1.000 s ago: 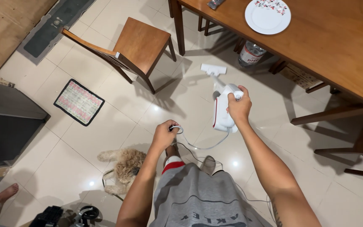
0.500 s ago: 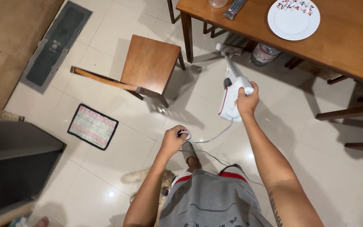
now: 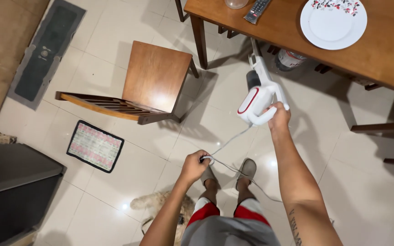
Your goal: Vacuuming the floor around furniture and a wheelchair using a handheld vacuum.
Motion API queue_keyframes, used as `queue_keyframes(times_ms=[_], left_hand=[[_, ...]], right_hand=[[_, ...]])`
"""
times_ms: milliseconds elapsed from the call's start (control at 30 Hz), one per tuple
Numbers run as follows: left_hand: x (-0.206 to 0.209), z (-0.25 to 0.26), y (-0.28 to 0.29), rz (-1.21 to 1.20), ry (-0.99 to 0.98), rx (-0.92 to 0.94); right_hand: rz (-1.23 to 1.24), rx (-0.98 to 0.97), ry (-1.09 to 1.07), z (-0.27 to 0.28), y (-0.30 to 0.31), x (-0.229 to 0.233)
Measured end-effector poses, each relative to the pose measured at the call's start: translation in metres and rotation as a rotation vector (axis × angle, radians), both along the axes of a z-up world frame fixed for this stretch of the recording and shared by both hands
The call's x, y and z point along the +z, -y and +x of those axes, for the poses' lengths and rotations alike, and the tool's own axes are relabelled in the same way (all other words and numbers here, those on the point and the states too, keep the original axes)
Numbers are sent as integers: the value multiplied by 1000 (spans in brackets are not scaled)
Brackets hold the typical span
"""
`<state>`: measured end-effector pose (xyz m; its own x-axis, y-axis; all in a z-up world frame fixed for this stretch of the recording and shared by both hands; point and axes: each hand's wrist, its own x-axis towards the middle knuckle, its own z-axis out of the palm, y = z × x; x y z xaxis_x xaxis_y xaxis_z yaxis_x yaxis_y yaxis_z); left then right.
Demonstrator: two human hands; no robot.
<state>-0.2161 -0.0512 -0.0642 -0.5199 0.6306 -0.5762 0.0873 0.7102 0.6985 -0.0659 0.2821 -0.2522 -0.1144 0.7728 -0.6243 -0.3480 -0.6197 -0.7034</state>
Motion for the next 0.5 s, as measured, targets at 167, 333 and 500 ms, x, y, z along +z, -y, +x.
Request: queue_keyframes(times_ms=[167,333,500], left_hand=[[-23,28,-28,-26,-24,8],[-24,52,-55,22,-110,-27],[7,59,-83,7,-93,-41]], right_hand=[[-17,66,-75,-14,-69,10],[186,320,90,-5,-88,44],[459,678,439,46,-81,66]])
